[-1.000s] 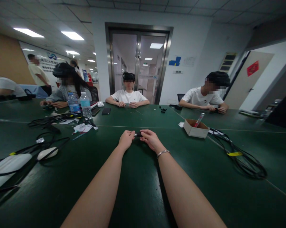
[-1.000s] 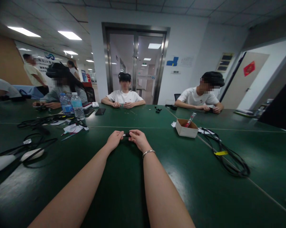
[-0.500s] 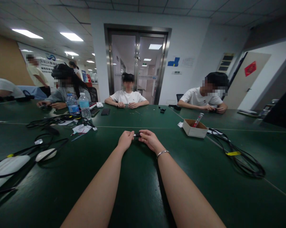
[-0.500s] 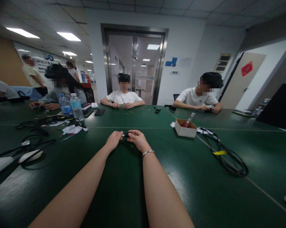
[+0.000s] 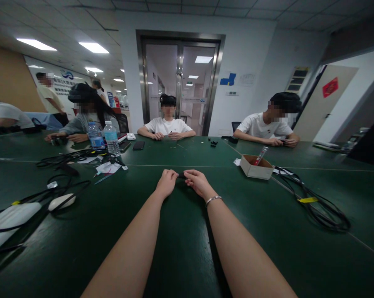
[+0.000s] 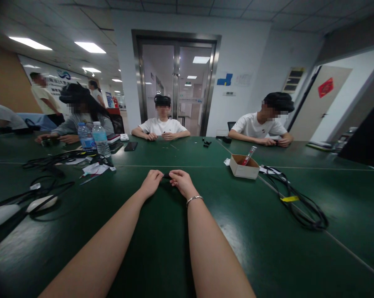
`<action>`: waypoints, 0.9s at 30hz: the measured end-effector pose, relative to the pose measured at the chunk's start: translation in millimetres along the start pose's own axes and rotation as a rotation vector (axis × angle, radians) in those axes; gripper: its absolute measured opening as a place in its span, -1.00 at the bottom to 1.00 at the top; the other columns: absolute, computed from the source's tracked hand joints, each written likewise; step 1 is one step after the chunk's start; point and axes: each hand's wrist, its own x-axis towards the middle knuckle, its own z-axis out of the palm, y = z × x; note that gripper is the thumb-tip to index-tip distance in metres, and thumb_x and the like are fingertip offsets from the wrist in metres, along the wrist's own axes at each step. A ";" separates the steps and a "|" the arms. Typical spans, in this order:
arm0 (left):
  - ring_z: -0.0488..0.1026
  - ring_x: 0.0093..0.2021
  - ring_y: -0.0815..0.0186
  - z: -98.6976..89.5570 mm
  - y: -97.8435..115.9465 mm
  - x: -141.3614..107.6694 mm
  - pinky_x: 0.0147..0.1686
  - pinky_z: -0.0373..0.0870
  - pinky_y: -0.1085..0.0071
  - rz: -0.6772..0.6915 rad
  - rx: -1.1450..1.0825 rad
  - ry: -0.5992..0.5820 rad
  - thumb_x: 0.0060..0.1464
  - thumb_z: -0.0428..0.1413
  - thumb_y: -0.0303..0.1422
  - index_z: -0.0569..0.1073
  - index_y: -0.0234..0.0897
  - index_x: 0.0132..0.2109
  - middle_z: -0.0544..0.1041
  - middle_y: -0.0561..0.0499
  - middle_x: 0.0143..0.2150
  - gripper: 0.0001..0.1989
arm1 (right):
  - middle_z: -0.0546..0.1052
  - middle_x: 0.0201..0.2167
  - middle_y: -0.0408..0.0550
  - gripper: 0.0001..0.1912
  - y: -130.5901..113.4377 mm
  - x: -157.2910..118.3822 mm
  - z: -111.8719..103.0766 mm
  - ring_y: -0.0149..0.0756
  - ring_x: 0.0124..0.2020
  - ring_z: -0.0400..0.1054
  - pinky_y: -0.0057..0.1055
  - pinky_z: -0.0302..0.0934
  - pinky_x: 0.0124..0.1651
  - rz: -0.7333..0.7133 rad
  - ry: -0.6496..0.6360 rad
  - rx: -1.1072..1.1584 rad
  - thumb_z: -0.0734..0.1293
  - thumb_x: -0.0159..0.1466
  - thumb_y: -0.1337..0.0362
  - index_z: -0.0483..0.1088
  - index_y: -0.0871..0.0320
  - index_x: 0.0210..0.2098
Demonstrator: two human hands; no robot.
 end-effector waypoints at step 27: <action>0.37 -0.32 0.26 -5.0 1.6 2.6 -0.31 0.23 0.39 -0.053 -0.035 -0.048 0.22 -0.24 -0.09 0.39 -0.28 -0.40 0.45 -0.04 -0.34 -0.53 | 0.46 -0.51 -0.11 -0.82 -1.4 -2.4 -3.0 -0.46 -0.56 0.36 -0.57 0.34 -0.49 -0.014 -0.146 0.025 0.44 0.06 0.50 0.44 0.25 -0.33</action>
